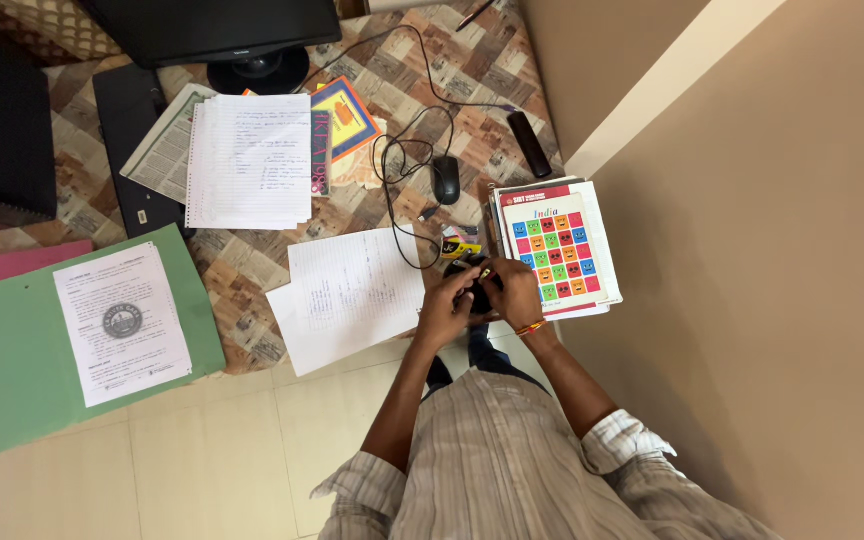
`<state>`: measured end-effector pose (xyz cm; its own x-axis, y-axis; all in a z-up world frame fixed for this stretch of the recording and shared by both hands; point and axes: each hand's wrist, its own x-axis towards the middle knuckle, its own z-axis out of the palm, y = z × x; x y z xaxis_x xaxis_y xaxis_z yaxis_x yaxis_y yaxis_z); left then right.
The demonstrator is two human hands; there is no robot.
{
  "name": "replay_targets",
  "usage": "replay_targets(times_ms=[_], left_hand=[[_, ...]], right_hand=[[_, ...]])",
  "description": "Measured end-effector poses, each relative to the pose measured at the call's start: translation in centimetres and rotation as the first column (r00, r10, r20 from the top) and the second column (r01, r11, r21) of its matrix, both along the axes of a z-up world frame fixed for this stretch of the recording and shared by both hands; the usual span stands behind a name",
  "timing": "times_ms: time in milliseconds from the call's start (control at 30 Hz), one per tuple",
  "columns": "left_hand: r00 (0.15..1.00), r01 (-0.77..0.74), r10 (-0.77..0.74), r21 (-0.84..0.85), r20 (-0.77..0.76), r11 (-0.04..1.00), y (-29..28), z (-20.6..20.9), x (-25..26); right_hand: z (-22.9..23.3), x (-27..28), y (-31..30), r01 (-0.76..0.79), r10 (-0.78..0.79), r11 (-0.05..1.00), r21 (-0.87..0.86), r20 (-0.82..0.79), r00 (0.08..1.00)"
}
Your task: The person organizes a cluttered desk by placing pens and markers into a pen holder. They coil the cable of a computer mouse and place it on the desk. Finally, the person sorts through a stack of papers and places them into a green folder.
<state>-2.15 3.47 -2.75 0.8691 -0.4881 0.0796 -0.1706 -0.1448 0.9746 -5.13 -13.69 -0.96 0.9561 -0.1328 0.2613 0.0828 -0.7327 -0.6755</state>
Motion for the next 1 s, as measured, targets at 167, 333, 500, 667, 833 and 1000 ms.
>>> replay_targets(times_ms=[167,333,500,667,833,1000], left_hand=[[1.0,0.007,-0.007,0.01,0.015,1.0,0.2,-0.7,0.3],[0.998,0.046,-0.046,-0.001,-0.05,0.999,0.5,-0.9,0.3],[0.989,0.075,-0.077,-0.02,-0.128,0.997,0.3,-1.2,0.4],[0.987,0.082,-0.089,-0.057,-0.135,0.995,0.2,-2.1,0.5],[0.987,0.036,-0.05,-0.094,-0.152,0.995,0.4,-2.1,0.7],[0.984,0.001,-0.029,-0.158,-0.174,0.987,0.0,-0.5,1.5]], right_hand=[[0.1,0.2,0.5,0.029,-0.029,1.0,-0.006,0.007,1.0],[0.5,0.4,0.8,0.023,-0.023,1.0,-0.021,0.02,1.0],[0.6,0.5,0.8,0.036,-0.036,0.999,-0.021,-0.017,0.999],[0.1,0.4,0.6,0.036,-0.039,0.998,-0.057,-0.062,0.997],[0.2,0.3,0.1,-0.045,0.045,0.999,0.007,-0.059,0.997],[0.8,0.7,-0.7,0.008,-0.007,1.0,0.024,-0.064,0.998]])
